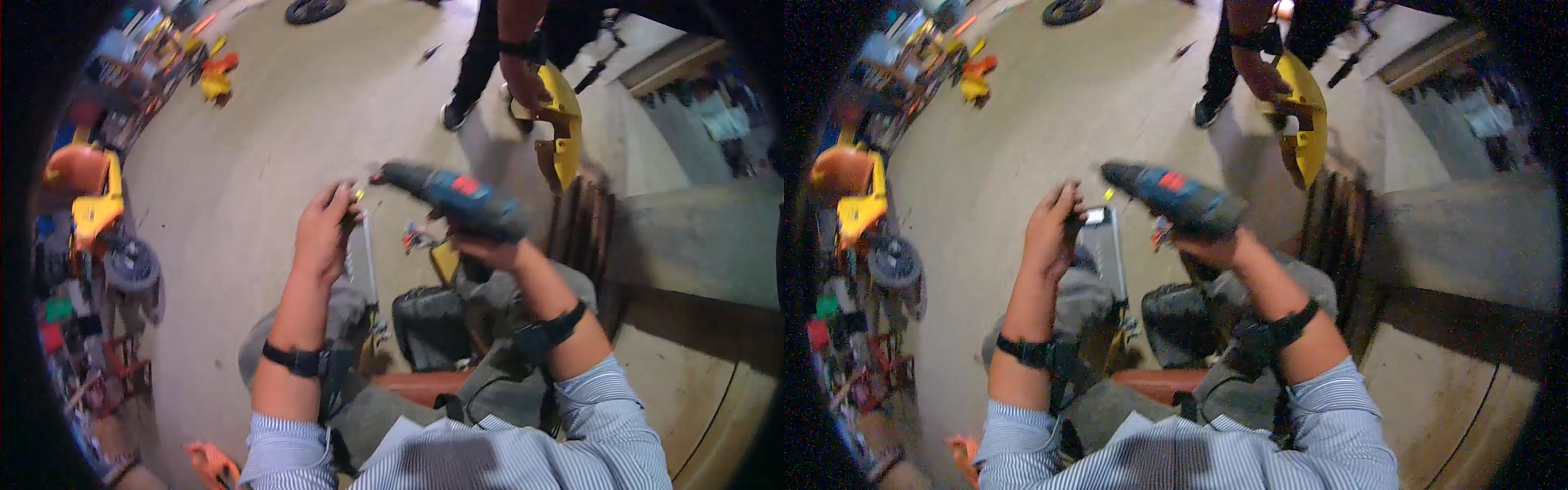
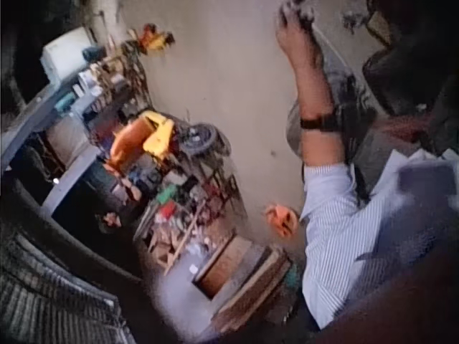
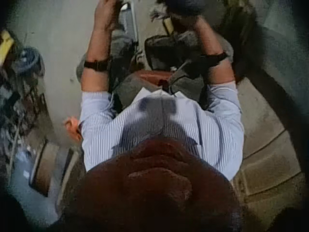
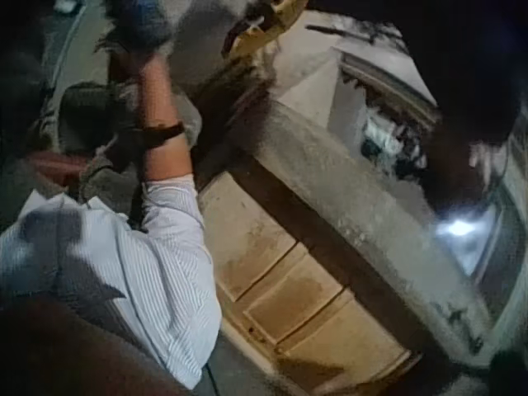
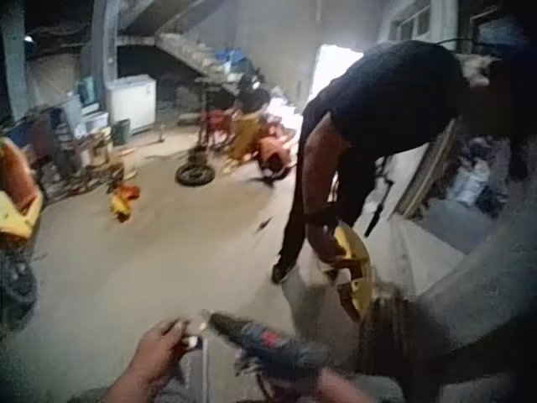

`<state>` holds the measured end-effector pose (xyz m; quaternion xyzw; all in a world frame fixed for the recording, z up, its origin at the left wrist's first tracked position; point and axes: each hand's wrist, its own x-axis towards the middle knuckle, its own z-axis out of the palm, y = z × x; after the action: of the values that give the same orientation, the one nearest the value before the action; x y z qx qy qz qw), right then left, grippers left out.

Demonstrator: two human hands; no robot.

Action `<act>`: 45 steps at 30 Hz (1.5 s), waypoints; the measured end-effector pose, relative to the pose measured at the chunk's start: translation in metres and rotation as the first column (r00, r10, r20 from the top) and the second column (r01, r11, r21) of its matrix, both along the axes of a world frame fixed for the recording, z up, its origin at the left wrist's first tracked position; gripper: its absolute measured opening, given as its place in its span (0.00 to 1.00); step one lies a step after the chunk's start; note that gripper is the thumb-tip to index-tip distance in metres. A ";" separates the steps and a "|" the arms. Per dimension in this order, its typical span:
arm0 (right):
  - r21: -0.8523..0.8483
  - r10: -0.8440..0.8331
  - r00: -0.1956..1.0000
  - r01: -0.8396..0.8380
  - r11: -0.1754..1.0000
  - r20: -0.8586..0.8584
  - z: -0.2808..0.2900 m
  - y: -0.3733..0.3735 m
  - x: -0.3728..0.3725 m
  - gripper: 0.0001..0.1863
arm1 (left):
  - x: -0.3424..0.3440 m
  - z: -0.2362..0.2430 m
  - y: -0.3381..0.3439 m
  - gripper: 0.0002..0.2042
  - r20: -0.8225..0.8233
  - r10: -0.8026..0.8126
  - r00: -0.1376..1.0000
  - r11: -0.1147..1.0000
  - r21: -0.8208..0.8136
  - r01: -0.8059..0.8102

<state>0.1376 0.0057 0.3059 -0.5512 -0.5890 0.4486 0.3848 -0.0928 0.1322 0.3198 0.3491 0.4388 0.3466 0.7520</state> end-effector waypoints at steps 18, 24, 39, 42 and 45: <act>0.078 0.071 0.982 -0.059 0.995 -0.172 0.024 0.006 -0.035 0.20 | -0.005 -0.009 0.002 0.15 0.183 -0.026 0.983 0.997 0.075 0.013; 0.163 0.111 0.993 -0.101 0.981 -0.049 0.010 0.012 -0.038 0.26 | -0.006 -0.020 0.011 0.13 0.398 0.060 0.916 0.997 0.026 -0.076; -0.326 -0.117 0.680 -0.188 0.926 -0.724 -0.002 0.012 -0.049 0.17 | -0.003 -0.020 0.003 0.10 0.491 0.144 0.859 0.987 -0.134 -0.088; -0.398 -0.216 0.505 -0.287 0.871 -0.836 0.005 0.012 -0.050 0.19 | -0.005 -0.021 0.001 0.09 0.537 0.131 0.833 0.988 -0.140 -0.066; -0.353 -0.268 0.260 -0.377 0.856 -0.928 0.014 0.010 -0.058 0.16 | -0.009 -0.024 0.002 0.09 0.579 0.093 0.810 0.996 -0.055 -0.075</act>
<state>0.0799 0.0161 0.3201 -0.2207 -0.1078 0.8407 0.4826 -0.1021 0.1338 0.2956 0.1956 0.2085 0.4627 0.8391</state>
